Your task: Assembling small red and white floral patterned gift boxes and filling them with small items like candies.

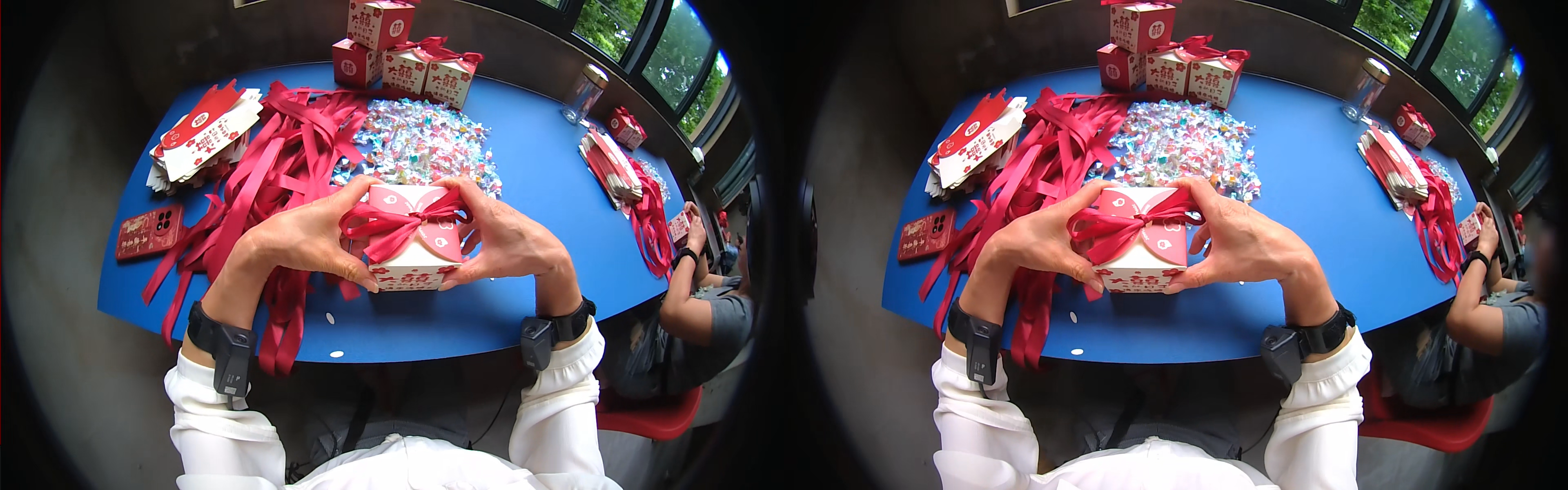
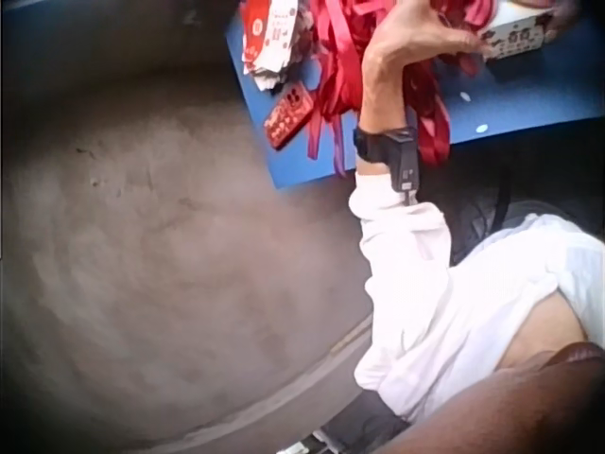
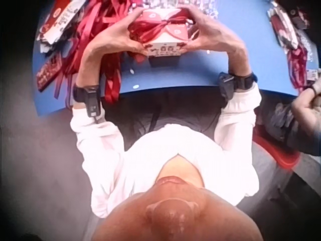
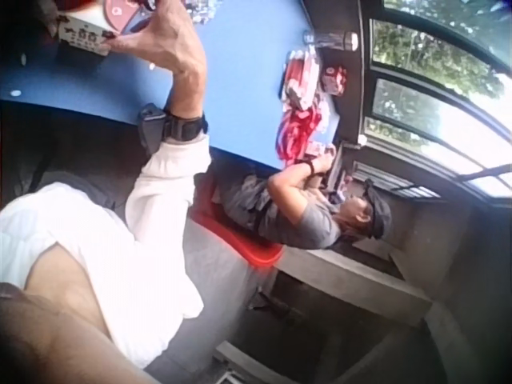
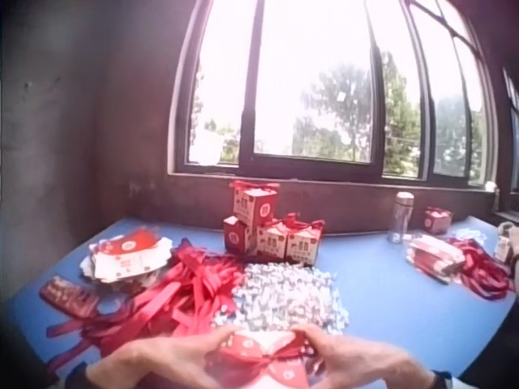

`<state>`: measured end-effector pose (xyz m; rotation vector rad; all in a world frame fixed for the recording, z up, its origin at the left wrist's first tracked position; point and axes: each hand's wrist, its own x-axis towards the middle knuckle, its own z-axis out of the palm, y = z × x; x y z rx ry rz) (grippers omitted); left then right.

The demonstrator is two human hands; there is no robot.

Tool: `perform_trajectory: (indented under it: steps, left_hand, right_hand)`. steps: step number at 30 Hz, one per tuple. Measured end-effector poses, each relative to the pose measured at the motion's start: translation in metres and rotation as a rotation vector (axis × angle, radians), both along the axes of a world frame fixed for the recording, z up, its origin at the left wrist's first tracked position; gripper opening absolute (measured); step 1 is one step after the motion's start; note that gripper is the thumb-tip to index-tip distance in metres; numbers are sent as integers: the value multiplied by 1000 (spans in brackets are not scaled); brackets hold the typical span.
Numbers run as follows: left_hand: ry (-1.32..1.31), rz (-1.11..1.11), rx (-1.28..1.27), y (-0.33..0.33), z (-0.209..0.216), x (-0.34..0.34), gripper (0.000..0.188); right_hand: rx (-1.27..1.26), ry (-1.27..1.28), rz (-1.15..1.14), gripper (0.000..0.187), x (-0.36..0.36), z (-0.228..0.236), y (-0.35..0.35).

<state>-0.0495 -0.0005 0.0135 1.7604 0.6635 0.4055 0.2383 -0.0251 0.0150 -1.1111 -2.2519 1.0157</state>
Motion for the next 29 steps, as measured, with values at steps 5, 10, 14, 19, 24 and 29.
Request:
perform_trajectory:
  steps: [5,10,14,19,24,29]
  left_hand:
    - [-117,67,138,8,-16,-3,109]
    - [-110,233,-7,3,-9,-6,103]
    - [-107,259,46,4,-8,3,89]
    - [-41,258,234,5,-13,0,73]
    - [15,286,427,6,-19,4,64]
    - [20,320,461,14,-17,0,60]
  right_hand:
    - [-7,33,-48,94,-1,11,4]
    - [37,206,-145,88,1,29,27]
    - [147,158,-331,98,19,60,69]
    - [204,207,-576,106,32,74,152]
    - [293,300,-711,107,38,74,225]
    - [304,313,-722,106,34,73,280]
